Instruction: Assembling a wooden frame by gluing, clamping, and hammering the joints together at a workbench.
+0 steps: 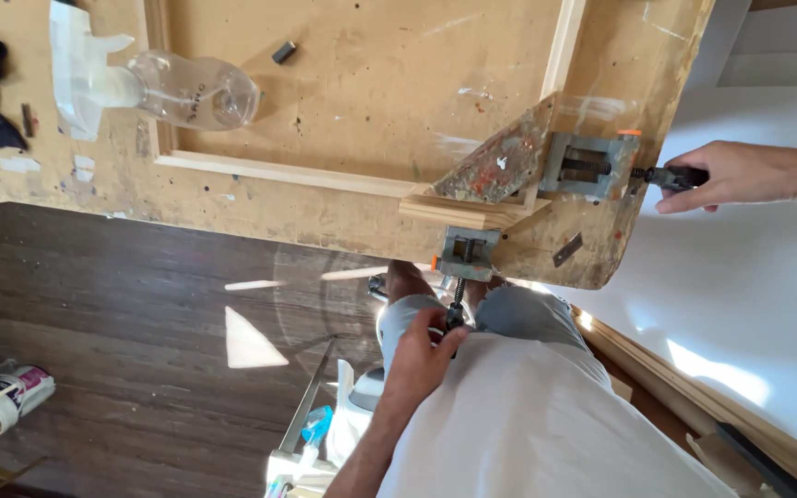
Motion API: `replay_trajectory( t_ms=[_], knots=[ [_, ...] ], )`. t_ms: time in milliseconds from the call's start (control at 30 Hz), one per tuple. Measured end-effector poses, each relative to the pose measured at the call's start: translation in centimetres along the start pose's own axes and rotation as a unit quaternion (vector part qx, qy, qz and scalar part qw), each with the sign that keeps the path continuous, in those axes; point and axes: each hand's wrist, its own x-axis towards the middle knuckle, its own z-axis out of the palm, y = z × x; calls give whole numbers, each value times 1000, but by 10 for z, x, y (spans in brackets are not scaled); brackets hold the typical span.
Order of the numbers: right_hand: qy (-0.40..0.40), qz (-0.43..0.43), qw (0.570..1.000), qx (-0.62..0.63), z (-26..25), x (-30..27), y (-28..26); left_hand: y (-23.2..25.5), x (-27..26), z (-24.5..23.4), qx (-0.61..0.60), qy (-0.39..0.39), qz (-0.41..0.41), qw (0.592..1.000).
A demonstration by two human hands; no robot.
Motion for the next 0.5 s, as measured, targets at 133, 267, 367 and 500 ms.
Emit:
replay_trajectory(
  t_ms=[133,267,367,500],
  knots=[
    [-109,3,992,60,6,19,6,-18,21,40,17,34,12,999],
    [13,56,991,-120,9,6,-21,-12,33,50,-21,70,-5,997],
    [120,63,970,-202,19,-4,-29,-57,59,61,-273,-70,116,952],
    [276,25,917,-287,28,-7,-18,-58,63,55,-479,-364,114,791]
  ],
)
